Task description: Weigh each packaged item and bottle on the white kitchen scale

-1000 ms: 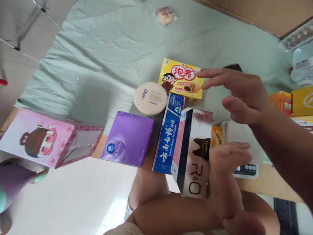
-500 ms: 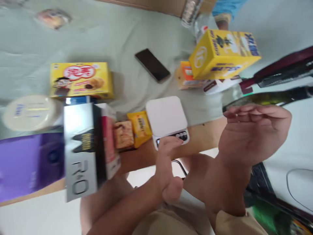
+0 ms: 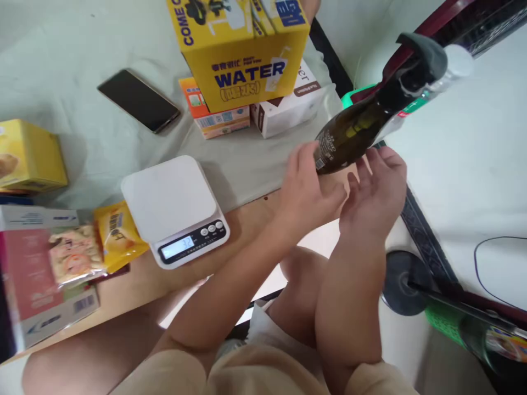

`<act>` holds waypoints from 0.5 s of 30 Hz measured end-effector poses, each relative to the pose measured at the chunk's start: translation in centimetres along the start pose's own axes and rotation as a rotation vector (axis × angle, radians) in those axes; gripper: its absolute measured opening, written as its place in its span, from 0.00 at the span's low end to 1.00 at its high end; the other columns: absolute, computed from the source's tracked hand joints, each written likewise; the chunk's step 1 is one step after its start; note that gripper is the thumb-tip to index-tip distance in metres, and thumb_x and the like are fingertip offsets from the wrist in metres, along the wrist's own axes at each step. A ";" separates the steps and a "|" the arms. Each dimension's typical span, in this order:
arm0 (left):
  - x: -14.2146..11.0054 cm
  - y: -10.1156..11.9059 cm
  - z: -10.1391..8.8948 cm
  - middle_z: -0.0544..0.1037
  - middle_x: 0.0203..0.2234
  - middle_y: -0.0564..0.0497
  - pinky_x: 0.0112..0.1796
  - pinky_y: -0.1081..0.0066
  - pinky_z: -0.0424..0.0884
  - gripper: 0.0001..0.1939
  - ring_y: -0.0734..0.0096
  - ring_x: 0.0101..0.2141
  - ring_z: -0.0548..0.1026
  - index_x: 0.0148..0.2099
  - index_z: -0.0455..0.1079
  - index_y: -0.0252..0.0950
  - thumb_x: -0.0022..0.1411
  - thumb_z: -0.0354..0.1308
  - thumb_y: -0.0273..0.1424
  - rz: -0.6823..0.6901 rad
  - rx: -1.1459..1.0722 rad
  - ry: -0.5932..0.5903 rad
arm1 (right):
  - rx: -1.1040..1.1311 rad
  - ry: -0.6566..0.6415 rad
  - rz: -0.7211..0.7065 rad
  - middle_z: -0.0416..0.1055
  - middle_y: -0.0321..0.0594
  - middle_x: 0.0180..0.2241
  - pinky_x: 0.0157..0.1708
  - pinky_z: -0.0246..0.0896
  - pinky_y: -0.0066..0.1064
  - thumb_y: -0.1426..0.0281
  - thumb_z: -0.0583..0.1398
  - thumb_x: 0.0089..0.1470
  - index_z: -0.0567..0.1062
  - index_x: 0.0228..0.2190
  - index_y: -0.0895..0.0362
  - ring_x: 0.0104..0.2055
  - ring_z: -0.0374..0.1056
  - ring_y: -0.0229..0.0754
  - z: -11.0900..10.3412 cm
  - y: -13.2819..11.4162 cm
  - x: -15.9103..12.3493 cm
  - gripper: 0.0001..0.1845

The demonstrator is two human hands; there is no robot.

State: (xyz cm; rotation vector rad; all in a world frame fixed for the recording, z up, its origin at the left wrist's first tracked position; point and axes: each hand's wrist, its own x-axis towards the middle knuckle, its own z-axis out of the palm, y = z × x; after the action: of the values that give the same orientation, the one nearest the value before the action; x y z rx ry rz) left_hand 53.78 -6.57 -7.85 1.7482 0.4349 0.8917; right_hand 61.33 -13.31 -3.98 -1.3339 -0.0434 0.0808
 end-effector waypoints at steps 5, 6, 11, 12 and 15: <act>5.5 -3.8 1.7 0.68 0.67 0.33 0.66 0.38 0.68 0.52 0.37 0.69 0.66 0.70 0.55 0.33 0.55 0.73 0.54 0.011 -0.008 -0.102 | -0.016 -0.259 -0.041 0.77 0.38 0.55 0.54 0.74 0.38 0.55 0.58 0.60 0.74 0.51 0.47 0.56 0.76 0.40 -1.2 2.4 1.6 0.20; 6.1 -4.0 1.7 0.70 0.65 0.34 0.64 0.39 0.71 0.52 0.39 0.67 0.69 0.69 0.56 0.33 0.54 0.74 0.53 0.019 -0.017 -0.132 | -0.011 -0.285 -0.030 0.76 0.38 0.56 0.55 0.74 0.39 0.53 0.56 0.61 0.74 0.52 0.46 0.57 0.76 0.40 -1.3 2.6 1.7 0.21; 6.2 -3.1 1.5 0.78 0.53 0.42 0.56 0.41 0.78 0.44 0.46 0.55 0.78 0.60 0.64 0.38 0.47 0.79 0.48 0.018 -0.020 -0.114 | 0.033 -0.220 0.005 0.76 0.37 0.55 0.53 0.77 0.39 0.52 0.53 0.63 0.77 0.50 0.45 0.58 0.76 0.41 -0.7 2.3 0.8 0.21; 5.8 -2.7 1.2 0.78 0.53 0.43 0.56 0.42 0.78 0.44 0.45 0.55 0.78 0.60 0.64 0.39 0.47 0.79 0.48 -0.002 -0.017 -0.086 | 0.034 -0.195 0.001 0.77 0.38 0.54 0.53 0.77 0.40 0.51 0.53 0.63 0.78 0.48 0.45 0.58 0.76 0.42 -0.5 2.0 0.3 0.21; 4.3 -1.1 -0.9 0.79 0.53 0.43 0.54 0.46 0.79 0.48 0.46 0.54 0.79 0.60 0.64 0.41 0.44 0.80 0.52 -0.043 -0.036 -0.016 | -0.010 -0.281 -0.056 0.76 0.38 0.54 0.58 0.77 0.45 0.52 0.55 0.62 0.80 0.48 0.45 0.61 0.75 0.47 -0.1 0.7 -1.3 0.20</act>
State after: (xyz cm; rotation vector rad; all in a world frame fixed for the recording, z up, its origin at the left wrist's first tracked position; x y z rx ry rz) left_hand 56.05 -2.72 -7.25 1.7058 0.4414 0.8495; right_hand 60.02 -13.31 -4.64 -1.3221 -0.3189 0.2200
